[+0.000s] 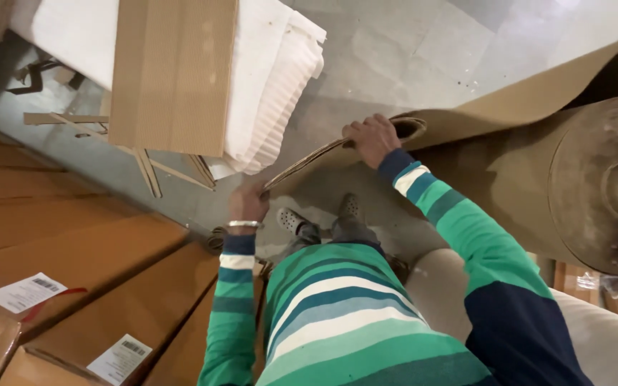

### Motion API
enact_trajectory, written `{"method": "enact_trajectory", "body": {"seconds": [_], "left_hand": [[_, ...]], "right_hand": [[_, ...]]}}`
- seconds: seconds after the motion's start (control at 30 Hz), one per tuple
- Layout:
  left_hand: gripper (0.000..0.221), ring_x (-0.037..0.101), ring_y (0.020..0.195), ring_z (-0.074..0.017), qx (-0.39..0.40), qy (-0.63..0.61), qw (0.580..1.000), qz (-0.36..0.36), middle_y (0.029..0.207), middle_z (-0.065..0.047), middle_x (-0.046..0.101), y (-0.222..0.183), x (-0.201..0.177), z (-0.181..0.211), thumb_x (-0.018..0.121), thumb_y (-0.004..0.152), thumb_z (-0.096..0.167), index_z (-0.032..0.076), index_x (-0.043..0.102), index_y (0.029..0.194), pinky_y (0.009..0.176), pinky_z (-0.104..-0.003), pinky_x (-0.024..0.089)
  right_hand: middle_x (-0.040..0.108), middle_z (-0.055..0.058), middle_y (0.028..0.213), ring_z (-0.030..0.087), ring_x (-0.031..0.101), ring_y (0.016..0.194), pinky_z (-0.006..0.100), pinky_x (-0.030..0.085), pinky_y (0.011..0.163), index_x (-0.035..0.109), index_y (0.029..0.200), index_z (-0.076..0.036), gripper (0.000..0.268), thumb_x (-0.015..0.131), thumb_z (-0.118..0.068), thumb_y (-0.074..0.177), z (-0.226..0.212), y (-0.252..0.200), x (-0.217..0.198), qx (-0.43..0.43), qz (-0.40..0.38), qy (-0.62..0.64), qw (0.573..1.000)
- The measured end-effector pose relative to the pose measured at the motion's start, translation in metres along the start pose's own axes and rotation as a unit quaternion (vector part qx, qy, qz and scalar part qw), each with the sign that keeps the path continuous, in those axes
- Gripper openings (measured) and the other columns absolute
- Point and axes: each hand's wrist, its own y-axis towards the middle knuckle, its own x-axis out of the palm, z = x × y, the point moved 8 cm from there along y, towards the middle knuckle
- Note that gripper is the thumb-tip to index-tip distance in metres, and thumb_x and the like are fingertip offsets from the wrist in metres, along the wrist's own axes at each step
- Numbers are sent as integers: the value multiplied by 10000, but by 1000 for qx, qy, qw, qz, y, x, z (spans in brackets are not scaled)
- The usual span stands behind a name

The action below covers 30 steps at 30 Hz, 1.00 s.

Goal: The person pulls corrugated cardboard from a large roll on the floor, cuts a length using a small knife, then folds and creases the cut sheet and stacks the folded cardboard pieces with other flat sheets. They repeat the folding and stacking with several sheets.

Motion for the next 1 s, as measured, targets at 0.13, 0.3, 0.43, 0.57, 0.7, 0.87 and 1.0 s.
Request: {"method": "enact_trajectory", "body": {"seconds": [0.13,0.3,0.43,0.57,0.7,0.87,1.0], "left_hand": [[274,689,814,-420,-31,-1,999,-32,870,-191,724,-19,-29,-1,718,813,180,161,775,1081,722,-522,546],[250,696,838,-415,-39,-18,999,-33,899,-196,729,-44,-31,-8,719,862,198,158,785,1100,747,-509,562],[294,704,856,-405,-40,-34,999,-5,936,-186,735,-51,-44,9,737,832,181,146,773,1121,760,-494,571],[350,702,965,-393,-70,-13,996,-59,1055,-165,748,-48,-37,-9,771,841,208,161,753,1187,852,-479,563],[1151,535,1297,-407,-86,143,967,-192,1502,-220,480,-12,-56,40,900,581,393,49,361,1538,1077,-510,426],[1145,287,1488,-395,39,144,964,-219,1644,-228,240,65,-17,166,811,754,587,79,225,1597,1208,-534,264],[726,497,1337,-376,203,110,965,-121,1375,-203,570,117,94,207,745,827,397,38,503,1411,1125,-494,396]], "right_hand": [[711,-14,1048,249,663,940,453,458,983,662,1094,-208,364,662,-146,736,14,-1,3,-35,66,-53,996],[708,-54,1086,224,649,981,442,490,999,666,1078,-249,112,666,-193,982,84,-19,21,45,-16,35,998],[696,-31,1047,255,638,1010,455,490,951,667,1073,-229,234,682,-149,853,78,-31,0,7,44,48,998],[674,-25,998,242,633,1011,452,476,893,647,1024,-204,194,677,-115,854,78,-27,7,45,39,17,998],[661,-16,1008,245,616,1019,440,479,898,636,1014,-210,219,672,-110,822,72,-41,10,13,53,73,996],[656,-4,1002,243,617,998,428,479,874,639,1021,-185,239,676,-115,796,61,-39,13,11,40,54,998],[660,3,1020,248,619,995,429,478,866,646,1026,-189,203,633,-102,843,53,-45,20,-28,74,51,996]]}}
